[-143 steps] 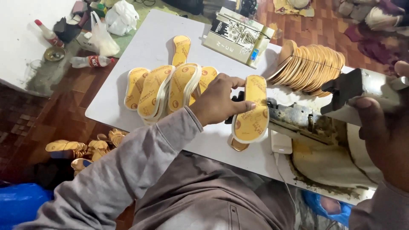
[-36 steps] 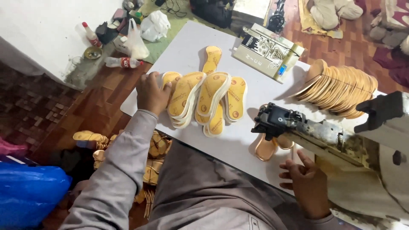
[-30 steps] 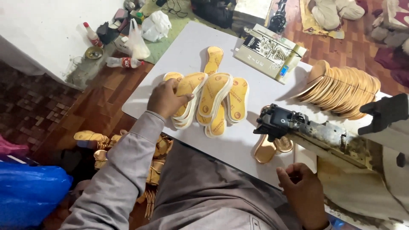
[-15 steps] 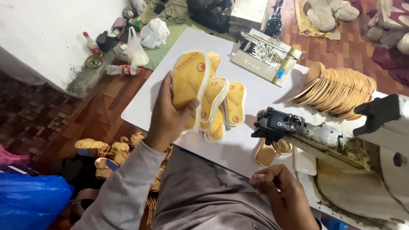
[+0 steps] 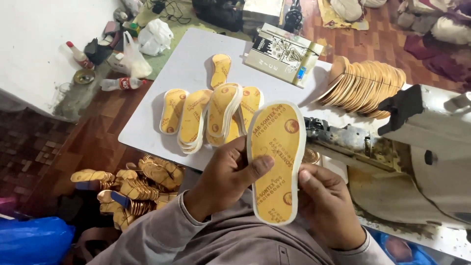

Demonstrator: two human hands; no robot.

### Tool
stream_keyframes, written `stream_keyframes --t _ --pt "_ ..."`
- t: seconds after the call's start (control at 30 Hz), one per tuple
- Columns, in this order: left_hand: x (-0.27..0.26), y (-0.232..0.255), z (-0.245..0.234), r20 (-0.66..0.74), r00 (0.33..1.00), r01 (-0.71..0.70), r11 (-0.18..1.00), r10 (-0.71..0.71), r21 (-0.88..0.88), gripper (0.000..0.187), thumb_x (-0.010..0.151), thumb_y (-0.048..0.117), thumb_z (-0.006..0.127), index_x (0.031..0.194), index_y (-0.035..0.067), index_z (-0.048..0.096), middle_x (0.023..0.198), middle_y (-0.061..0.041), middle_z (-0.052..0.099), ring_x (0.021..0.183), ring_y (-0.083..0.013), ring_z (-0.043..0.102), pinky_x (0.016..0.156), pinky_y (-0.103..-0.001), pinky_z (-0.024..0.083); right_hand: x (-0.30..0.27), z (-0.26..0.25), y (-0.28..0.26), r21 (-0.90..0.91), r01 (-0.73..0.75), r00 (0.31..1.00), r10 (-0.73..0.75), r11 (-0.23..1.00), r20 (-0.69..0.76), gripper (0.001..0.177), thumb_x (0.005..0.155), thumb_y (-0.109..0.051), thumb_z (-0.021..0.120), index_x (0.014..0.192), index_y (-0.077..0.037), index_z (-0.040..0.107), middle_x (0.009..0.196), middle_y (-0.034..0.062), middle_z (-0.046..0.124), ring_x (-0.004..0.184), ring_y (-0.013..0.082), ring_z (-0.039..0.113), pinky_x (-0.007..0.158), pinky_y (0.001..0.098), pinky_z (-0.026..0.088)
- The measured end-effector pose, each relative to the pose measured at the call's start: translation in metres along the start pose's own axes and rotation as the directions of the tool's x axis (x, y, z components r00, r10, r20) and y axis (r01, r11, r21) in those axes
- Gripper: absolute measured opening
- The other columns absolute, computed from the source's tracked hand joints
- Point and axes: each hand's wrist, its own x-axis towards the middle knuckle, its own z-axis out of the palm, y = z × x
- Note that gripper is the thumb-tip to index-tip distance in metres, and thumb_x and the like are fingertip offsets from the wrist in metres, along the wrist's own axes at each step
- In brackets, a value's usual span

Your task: The person is stitching decorative or structural patterns onto shoe insoles using an industrial sewing machine.

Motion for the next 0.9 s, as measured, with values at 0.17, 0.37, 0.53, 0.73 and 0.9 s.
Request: stream_keyframes --t 0.17,0.37,0.53,0.73,0.9 --pt "-0.004 0.002 0.021 0.04 0.998 -0.054 0.997 0.052 0.059 0.035 0.092 0.032 0.067 0.104 -0.001 0.065 0.096 -0.01 0.075 0.083 -0.0183 0.071 0.065 -0.031 0.06 -0.005 -0.018 0.024 0.182 -0.147 0.989 0.148 0.972 0.005 0.053 0.089 -0.031 0.07 0.123 0.01 0.069 0.111 0.0255 0.077 0.093 0.0363 0.075 0.081 0.0506 0.06" --pt "-0.012 0.004 0.041 -0.052 0.979 -0.176 0.951 0.196 0.253 0.024 0.091 0.029 0.063 0.092 0.005 0.061 0.074 -0.003 0.064 0.064 -0.0119 0.057 0.051 -0.028 0.049 -0.005 -0.035 0.04 0.231 -0.106 0.993 0.114 0.967 -0.022 0.049 0.081 -0.008 0.076 0.127 0.005 0.066 0.116 0.0266 0.075 0.094 0.0403 0.075 0.079 0.0541 0.063" --pt "-0.014 0.001 0.048 -0.148 0.969 -0.164 0.964 0.197 0.209 0.026 0.09 0.031 0.064 0.089 0.005 0.06 0.073 -0.001 0.06 0.067 -0.0118 0.051 0.055 -0.03 0.046 -0.004 -0.046 0.042 0.204 -0.095 0.994 0.082 0.974 0.072 0.044 0.083 -0.02 0.083 0.117 0.004 0.072 0.102 0.0237 0.079 0.079 0.0369 0.077 0.065 0.0501 0.064" --pt "-0.02 -0.003 0.042 -0.154 0.917 -0.285 0.873 0.369 0.396 0.026 0.092 0.029 0.065 0.088 0.005 0.055 0.071 -0.004 0.059 0.062 -0.013 0.053 0.051 -0.029 0.047 0.0 -0.036 -0.006 -0.209 0.272 0.921 -0.192 0.939 0.338 0.032 0.098 -0.024 0.07 0.105 0.005 0.079 0.113 0.0172 0.079 0.1 0.024 0.074 0.08 0.0373 0.063" --pt "-0.022 -0.009 0.042 -0.182 0.911 -0.221 0.811 0.37 0.542 0.03 0.091 0.033 0.066 0.101 0.005 0.062 0.077 -0.005 0.069 0.062 -0.0129 0.062 0.052 -0.029 0.054 -0.011 -0.002 -0.022 -0.605 0.356 0.925 -0.361 0.712 0.12 0.016 0.089 -0.013 0.072 0.089 0.001 0.079 0.087 0.0111 0.075 0.078 0.0165 0.067 0.061 0.0292 0.053"
